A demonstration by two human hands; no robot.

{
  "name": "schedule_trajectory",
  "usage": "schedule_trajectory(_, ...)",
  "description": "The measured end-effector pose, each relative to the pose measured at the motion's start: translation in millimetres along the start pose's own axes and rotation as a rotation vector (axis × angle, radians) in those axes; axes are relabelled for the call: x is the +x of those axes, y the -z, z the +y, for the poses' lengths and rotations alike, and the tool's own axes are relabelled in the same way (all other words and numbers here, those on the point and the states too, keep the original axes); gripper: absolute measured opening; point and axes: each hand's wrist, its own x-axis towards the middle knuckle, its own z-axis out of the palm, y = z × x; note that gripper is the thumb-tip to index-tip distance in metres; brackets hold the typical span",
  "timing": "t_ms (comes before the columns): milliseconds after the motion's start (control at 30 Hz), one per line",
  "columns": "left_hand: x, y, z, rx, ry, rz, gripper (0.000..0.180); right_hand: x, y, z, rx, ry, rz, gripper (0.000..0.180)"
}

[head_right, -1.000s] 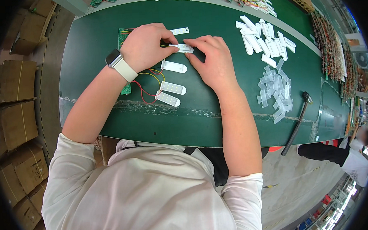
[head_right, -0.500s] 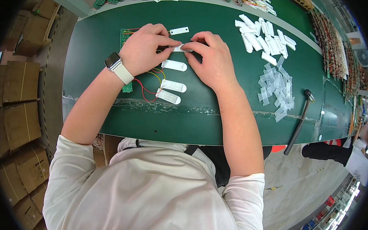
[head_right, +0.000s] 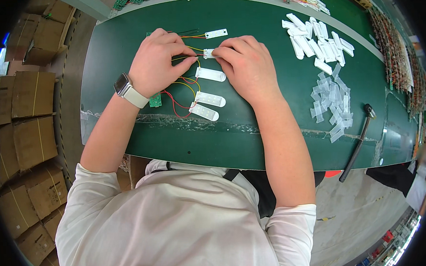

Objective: The recorder is assembling small LED modules by placing plastic covers over wired PCB boards and using a hammer to secure them.

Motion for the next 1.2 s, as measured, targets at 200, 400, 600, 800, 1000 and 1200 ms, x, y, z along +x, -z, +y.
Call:
schedule_trajectory(200,6.4,3.0,7.0,0.002,0.03,-0.06,0.014,2.7,-1.3,-5.0,-0.118,0.026,0.031,0.011)
schedule_trajectory(400,10.9,0.6,14.8,0.07,0.128,-0.112,0.021,2.2,-4.3,-8.7,-0.181,0.058,0.042,0.01)
schedule_trajectory(600,19.5,3.1,13.6,0.003,0.364,-0.234,0.02,1.2,-6.5,-8.6,-0.184,0.043,0.041,0.015)
schedule_trajectory(800,30.0,8.2,15.6,-0.13,0.334,-0.388,0.02,-1.3,-7.6,-7.9,-0.161,-0.029,0.036,0.012)
schedule_trajectory(1000,22.6,-8.8,4.3,-0.231,0.32,-0.152,0.021,0.0,-8.5,-8.1,-0.095,-0.042,0.05,0.011)
schedule_trajectory(1200,18.2,-16.3,-2.2,-0.221,0.211,-0.097,0.03,0.4,-9.5,-2.4,0.028,-0.072,0.017,0.011)
